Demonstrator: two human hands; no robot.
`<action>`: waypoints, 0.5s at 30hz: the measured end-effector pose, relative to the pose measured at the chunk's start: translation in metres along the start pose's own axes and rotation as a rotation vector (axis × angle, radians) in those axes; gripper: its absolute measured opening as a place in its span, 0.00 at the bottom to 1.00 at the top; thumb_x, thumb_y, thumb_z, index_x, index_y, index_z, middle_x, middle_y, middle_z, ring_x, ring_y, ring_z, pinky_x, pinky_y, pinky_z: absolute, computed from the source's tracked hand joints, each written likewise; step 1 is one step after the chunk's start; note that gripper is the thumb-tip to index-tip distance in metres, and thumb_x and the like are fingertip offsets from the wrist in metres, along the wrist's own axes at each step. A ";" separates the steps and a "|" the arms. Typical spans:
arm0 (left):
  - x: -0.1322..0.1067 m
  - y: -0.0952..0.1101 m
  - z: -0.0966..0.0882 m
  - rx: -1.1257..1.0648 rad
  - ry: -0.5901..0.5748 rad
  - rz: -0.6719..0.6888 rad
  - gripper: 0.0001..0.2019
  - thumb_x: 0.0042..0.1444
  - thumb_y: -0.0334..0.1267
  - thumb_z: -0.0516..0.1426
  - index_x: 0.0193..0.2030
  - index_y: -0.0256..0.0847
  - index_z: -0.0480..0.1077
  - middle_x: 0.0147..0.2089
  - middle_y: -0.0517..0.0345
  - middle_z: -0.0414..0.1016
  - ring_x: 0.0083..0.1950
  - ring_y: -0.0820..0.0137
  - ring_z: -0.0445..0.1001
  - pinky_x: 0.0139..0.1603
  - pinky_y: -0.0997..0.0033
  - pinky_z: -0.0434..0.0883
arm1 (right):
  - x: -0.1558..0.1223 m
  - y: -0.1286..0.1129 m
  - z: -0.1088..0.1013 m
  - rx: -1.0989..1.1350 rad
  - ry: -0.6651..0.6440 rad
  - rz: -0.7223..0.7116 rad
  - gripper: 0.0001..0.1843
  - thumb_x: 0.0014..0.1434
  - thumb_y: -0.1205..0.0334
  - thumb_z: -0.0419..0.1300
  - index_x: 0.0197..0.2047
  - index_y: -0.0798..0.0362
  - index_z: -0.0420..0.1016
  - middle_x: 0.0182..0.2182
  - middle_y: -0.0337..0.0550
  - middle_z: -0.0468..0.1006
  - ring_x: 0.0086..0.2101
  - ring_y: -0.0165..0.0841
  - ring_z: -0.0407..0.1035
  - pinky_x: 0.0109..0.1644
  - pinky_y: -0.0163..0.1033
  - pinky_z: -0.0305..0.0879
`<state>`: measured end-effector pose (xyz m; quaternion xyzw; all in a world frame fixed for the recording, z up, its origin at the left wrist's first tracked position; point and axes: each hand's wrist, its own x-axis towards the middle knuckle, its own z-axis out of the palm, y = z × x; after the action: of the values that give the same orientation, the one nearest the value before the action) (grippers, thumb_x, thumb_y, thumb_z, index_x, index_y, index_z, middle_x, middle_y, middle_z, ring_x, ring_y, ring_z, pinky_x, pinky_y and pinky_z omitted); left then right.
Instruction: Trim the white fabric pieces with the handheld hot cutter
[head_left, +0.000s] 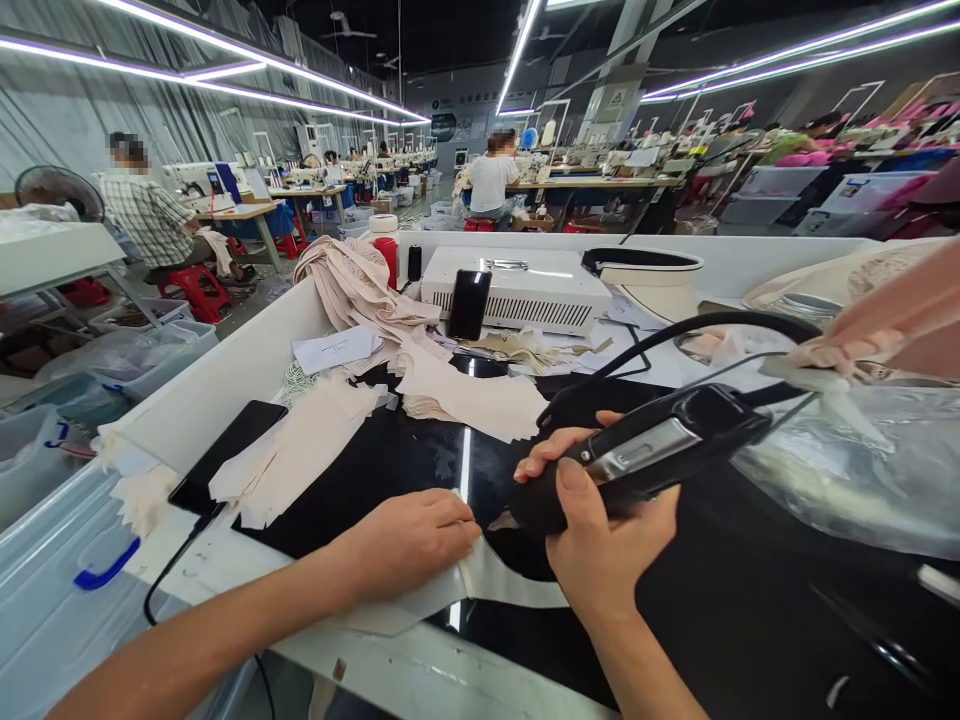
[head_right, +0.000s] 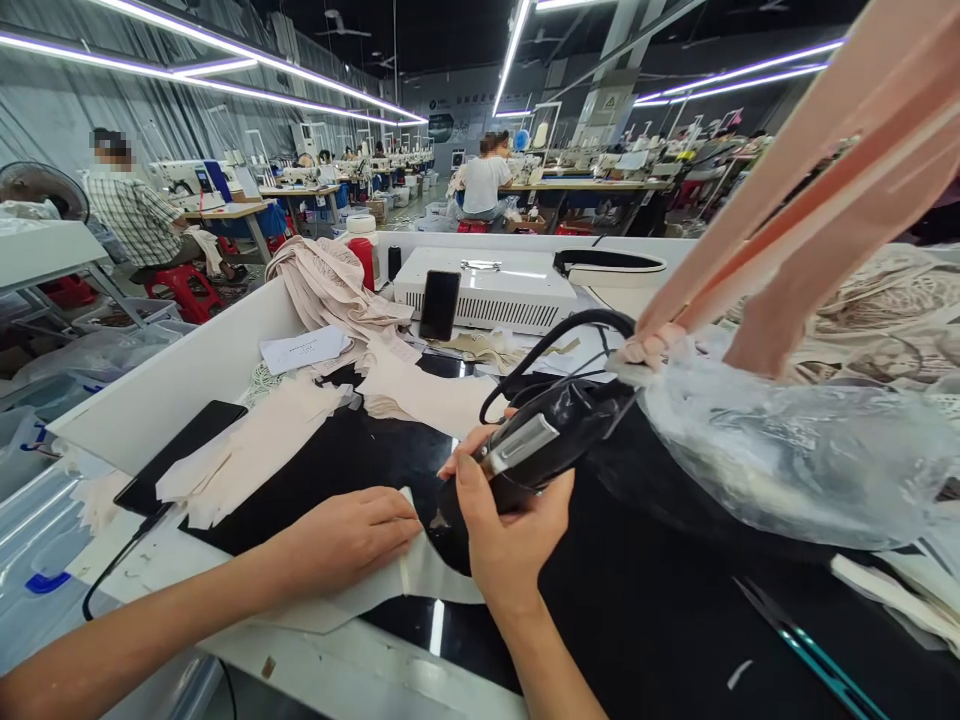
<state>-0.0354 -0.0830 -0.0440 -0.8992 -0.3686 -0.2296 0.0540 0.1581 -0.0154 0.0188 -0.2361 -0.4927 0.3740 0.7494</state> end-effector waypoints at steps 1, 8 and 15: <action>0.000 0.002 0.001 -0.006 -0.019 -0.005 0.10 0.88 0.32 0.58 0.53 0.37 0.81 0.51 0.48 0.88 0.53 0.62 0.90 0.58 0.64 0.90 | -0.001 0.000 0.000 0.007 -0.009 0.002 0.25 0.66 0.50 0.86 0.57 0.43 0.81 0.34 0.32 0.84 0.27 0.33 0.77 0.33 0.42 0.83; -0.009 0.007 -0.001 -0.052 -0.042 -0.061 0.07 0.87 0.31 0.59 0.60 0.38 0.81 0.58 0.47 0.88 0.58 0.62 0.90 0.59 0.65 0.90 | -0.007 0.003 -0.001 0.029 -0.046 0.029 0.22 0.68 0.56 0.83 0.59 0.41 0.81 0.36 0.31 0.86 0.27 0.33 0.79 0.33 0.41 0.82; -0.013 0.011 -0.008 -0.001 0.006 -0.030 0.12 0.89 0.30 0.55 0.64 0.37 0.81 0.60 0.45 0.89 0.60 0.62 0.91 0.64 0.65 0.90 | -0.011 0.002 0.004 0.045 -0.070 0.036 0.20 0.68 0.62 0.80 0.58 0.41 0.80 0.35 0.30 0.86 0.27 0.32 0.79 0.33 0.38 0.83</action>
<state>-0.0387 -0.1012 -0.0419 -0.8929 -0.3817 -0.2334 0.0513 0.1511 -0.0232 0.0130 -0.2148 -0.5054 0.4066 0.7301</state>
